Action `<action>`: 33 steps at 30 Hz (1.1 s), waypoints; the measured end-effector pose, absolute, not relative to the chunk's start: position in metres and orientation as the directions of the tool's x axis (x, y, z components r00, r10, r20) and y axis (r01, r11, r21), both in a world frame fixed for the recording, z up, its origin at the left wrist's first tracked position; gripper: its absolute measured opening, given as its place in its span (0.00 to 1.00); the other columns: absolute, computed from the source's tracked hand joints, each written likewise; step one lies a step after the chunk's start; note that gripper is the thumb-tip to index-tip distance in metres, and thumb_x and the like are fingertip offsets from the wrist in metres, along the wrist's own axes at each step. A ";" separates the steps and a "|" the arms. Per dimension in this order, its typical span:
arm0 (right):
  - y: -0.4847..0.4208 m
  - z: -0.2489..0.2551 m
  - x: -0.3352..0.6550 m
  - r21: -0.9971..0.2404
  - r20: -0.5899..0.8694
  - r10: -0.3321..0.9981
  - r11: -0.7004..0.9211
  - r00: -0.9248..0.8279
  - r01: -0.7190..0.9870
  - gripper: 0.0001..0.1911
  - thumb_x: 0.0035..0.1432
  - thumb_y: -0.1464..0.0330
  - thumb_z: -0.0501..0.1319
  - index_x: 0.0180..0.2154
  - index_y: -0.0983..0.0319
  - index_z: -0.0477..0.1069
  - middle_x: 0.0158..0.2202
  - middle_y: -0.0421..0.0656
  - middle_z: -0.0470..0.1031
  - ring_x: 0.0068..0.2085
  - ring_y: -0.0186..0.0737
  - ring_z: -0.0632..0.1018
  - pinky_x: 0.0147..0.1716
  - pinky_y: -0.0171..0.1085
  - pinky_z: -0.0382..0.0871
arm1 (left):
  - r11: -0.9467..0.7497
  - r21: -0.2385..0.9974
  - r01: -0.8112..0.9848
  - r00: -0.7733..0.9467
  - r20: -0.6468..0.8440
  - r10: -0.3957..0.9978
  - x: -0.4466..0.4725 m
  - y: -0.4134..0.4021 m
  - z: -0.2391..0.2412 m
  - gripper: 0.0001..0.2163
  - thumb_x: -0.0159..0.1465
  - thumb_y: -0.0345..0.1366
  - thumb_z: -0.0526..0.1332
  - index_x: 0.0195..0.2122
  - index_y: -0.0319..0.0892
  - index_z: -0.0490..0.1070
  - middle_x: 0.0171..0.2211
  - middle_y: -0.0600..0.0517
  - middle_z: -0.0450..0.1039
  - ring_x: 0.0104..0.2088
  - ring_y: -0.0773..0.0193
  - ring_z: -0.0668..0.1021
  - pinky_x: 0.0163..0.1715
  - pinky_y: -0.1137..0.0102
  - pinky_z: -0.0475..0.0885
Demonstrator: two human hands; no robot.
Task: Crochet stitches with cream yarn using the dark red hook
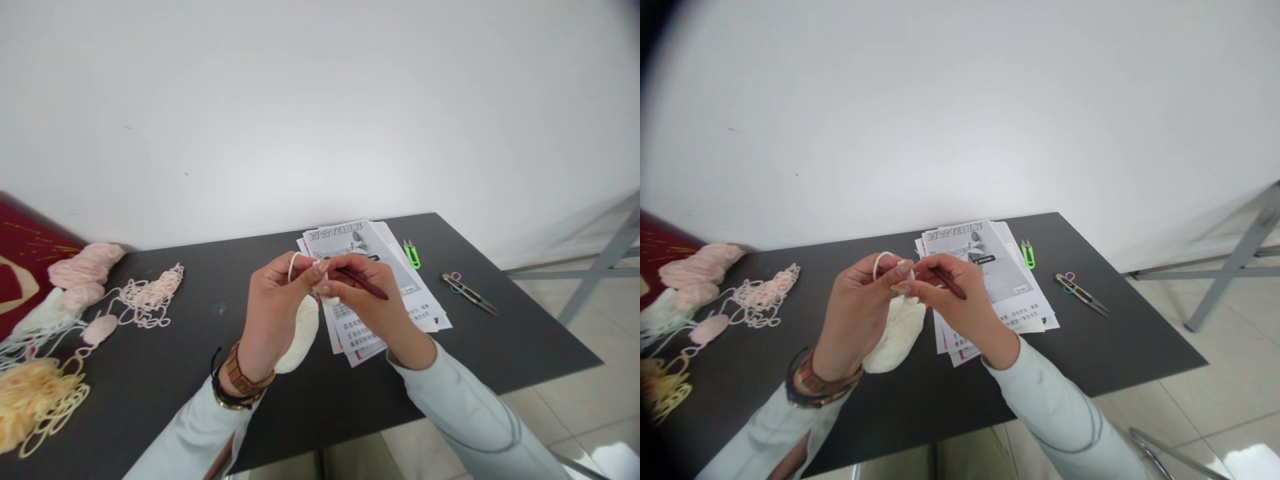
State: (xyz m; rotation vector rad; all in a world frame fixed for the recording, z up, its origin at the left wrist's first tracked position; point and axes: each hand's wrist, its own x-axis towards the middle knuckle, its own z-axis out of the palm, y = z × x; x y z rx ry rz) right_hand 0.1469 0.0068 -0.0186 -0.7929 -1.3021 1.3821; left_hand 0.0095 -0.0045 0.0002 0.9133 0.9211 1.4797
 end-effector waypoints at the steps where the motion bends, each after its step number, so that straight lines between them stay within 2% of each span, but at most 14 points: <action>1: 0.007 -0.018 0.147 -0.959 0.163 0.952 0.092 -0.261 -0.267 0.18 0.42 0.61 0.76 0.34 0.60 0.77 0.28 0.39 0.78 0.30 0.35 0.79 0.31 0.35 0.78 | -0.098 0.924 -0.371 -0.091 0.069 0.993 0.010 -0.005 0.000 0.07 0.51 0.33 0.74 0.25 0.39 0.77 0.22 0.56 0.73 0.24 0.72 0.72 0.27 0.76 0.67; 3: 0.008 -0.017 0.147 -0.951 0.171 0.946 0.084 -0.277 -0.299 0.17 0.43 0.61 0.76 0.34 0.61 0.77 0.28 0.39 0.78 0.30 0.35 0.79 0.31 0.35 0.77 | -0.079 0.930 -0.359 -0.076 0.055 0.996 0.009 -0.005 0.000 0.07 0.52 0.33 0.73 0.25 0.39 0.77 0.22 0.56 0.73 0.24 0.72 0.72 0.27 0.75 0.67; 7: 0.006 -0.016 0.150 -0.944 0.211 0.943 0.128 -0.257 -0.304 0.10 0.50 0.64 0.72 0.35 0.60 0.79 0.29 0.39 0.79 0.29 0.32 0.78 0.30 0.33 0.78 | 0.100 0.890 -0.445 0.040 -0.092 0.995 0.006 -0.003 0.006 0.10 0.53 0.35 0.72 0.21 0.37 0.73 0.19 0.54 0.70 0.22 0.72 0.69 0.25 0.74 0.66; 9: 0.007 -0.015 0.152 -0.941 0.200 0.945 0.112 -0.258 -0.320 0.08 0.52 0.65 0.71 0.35 0.60 0.79 0.29 0.39 0.78 0.28 0.31 0.78 0.30 0.33 0.79 | 0.128 0.872 -0.472 0.050 -0.119 0.992 0.005 -0.002 0.009 0.11 0.53 0.35 0.71 0.20 0.37 0.73 0.18 0.55 0.69 0.20 0.73 0.68 0.23 0.75 0.65; 13: 0.008 -0.013 0.154 -0.923 0.135 0.943 0.008 -0.304 -0.384 0.08 0.49 0.66 0.73 0.32 0.60 0.78 0.27 0.37 0.78 0.25 0.29 0.77 0.24 0.29 0.78 | 0.120 0.880 -0.460 0.044 -0.113 0.993 0.003 -0.002 0.010 0.11 0.54 0.35 0.71 0.21 0.37 0.73 0.19 0.55 0.69 0.19 0.73 0.68 0.21 0.75 0.63; 16: 0.009 -0.012 0.154 -0.897 0.097 0.941 -0.058 -0.325 -0.438 0.08 0.47 0.67 0.74 0.30 0.61 0.78 0.25 0.35 0.77 0.21 0.27 0.75 0.21 0.28 0.77 | 0.043 0.907 -0.418 0.018 -0.039 0.999 0.003 -0.003 0.008 0.11 0.56 0.36 0.70 0.21 0.38 0.73 0.19 0.54 0.69 0.20 0.73 0.67 0.21 0.75 0.63; 19: 0.008 -0.012 0.154 -0.884 0.099 0.936 -0.073 -0.337 -0.462 0.08 0.48 0.68 0.74 0.31 0.61 0.78 0.25 0.35 0.77 0.22 0.27 0.75 0.23 0.28 0.78 | -0.052 0.928 -0.369 -0.018 0.049 0.999 0.002 -0.003 0.006 0.10 0.57 0.36 0.69 0.22 0.38 0.74 0.19 0.54 0.70 0.20 0.73 0.68 0.20 0.76 0.62; 23: 0.006 -0.011 0.156 -0.888 0.124 0.934 -0.047 -0.336 -0.458 0.06 0.49 0.68 0.73 0.31 0.60 0.78 0.23 0.35 0.76 0.22 0.27 0.75 0.21 0.26 0.76 | -0.024 0.917 -0.397 -0.011 0.021 1.000 -0.002 -0.002 0.010 0.11 0.59 0.37 0.68 0.22 0.39 0.74 0.18 0.55 0.67 0.18 0.74 0.65 0.18 0.76 0.59; 26: 0.006 -0.011 0.156 -0.895 0.136 0.934 -0.027 -0.330 -0.446 0.05 0.51 0.68 0.72 0.31 0.60 0.78 0.23 0.35 0.76 0.21 0.27 0.74 0.20 0.26 0.75 | 0.014 0.870 -0.492 0.060 0.018 0.998 -0.008 0.000 0.015 0.08 0.61 0.38 0.65 0.28 0.40 0.77 0.13 0.58 0.57 0.16 0.74 0.57 0.16 0.77 0.55; 28: 0.005 -0.012 0.156 -0.892 0.152 0.931 -0.015 -0.332 -0.451 0.04 0.52 0.69 0.71 0.31 0.60 0.78 0.23 0.35 0.76 0.21 0.26 0.74 0.19 0.25 0.74 | 0.021 0.830 -0.558 0.104 0.045 0.994 -0.013 0.001 0.018 0.06 0.62 0.37 0.64 0.36 0.42 0.79 0.13 0.60 0.53 0.16 0.73 0.53 0.15 0.77 0.54; 30: 0.005 -0.012 0.157 -0.890 0.163 0.930 -0.006 -0.330 -0.456 0.03 0.52 0.69 0.71 0.31 0.60 0.78 0.23 0.35 0.76 0.21 0.26 0.74 0.19 0.25 0.74 | -0.006 0.825 -0.566 0.109 0.082 0.991 -0.015 0.001 0.018 0.10 0.61 0.36 0.65 0.43 0.45 0.80 0.14 0.60 0.53 0.16 0.73 0.53 0.16 0.76 0.54; 33: 0.005 -0.010 0.156 -0.892 0.163 0.935 0.004 -0.313 -0.452 0.04 0.52 0.68 0.71 0.31 0.60 0.78 0.23 0.35 0.75 0.20 0.27 0.73 0.19 0.26 0.74 | -0.056 0.886 -0.461 0.114 0.122 0.986 -0.015 0.000 0.015 0.15 0.58 0.34 0.68 0.46 0.48 0.80 0.20 0.57 0.63 0.19 0.72 0.59 0.17 0.75 0.58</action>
